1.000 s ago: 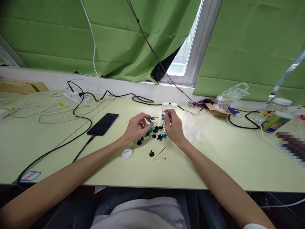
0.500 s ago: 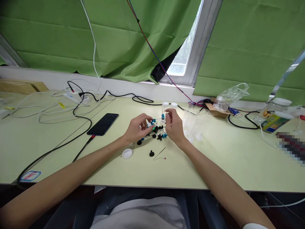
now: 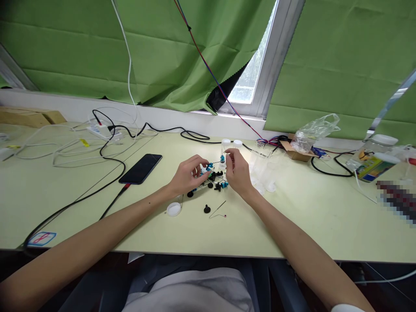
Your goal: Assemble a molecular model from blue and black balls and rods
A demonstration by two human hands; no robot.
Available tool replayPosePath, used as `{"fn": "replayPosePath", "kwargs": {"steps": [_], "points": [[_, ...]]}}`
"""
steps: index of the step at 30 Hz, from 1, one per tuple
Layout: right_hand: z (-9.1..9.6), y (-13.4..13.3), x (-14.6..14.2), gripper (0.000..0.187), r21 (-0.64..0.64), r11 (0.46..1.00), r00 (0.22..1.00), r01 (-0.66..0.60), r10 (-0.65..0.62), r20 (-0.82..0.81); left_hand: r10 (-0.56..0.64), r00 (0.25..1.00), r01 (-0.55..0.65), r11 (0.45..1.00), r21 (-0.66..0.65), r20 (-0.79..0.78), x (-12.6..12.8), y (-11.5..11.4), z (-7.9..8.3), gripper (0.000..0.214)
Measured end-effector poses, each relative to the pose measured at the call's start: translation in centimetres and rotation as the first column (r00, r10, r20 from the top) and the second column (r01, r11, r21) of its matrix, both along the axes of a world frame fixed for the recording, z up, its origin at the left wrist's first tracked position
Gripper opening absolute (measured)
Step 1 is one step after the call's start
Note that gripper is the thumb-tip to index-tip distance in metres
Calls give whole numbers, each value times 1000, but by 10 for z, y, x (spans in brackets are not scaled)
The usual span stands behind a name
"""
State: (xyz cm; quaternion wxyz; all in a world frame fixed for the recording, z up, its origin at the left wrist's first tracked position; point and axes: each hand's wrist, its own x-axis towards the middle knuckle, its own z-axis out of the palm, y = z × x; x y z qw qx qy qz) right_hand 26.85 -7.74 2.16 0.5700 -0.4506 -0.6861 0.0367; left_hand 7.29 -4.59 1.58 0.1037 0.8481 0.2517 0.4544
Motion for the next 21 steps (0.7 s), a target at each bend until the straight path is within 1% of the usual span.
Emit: {"fn": "replayPosePath", "kwargs": {"steps": [12, 21], "points": [[-1, 2, 1, 17, 38, 999, 998, 2, -4, 60, 11, 998, -9, 1000, 29, -66, -1, 2, -4, 16], [-2, 4, 3, 17, 37, 999, 996, 5, -8, 84, 16, 997, -14, 999, 36, -71, -2, 3, -4, 16]]}}
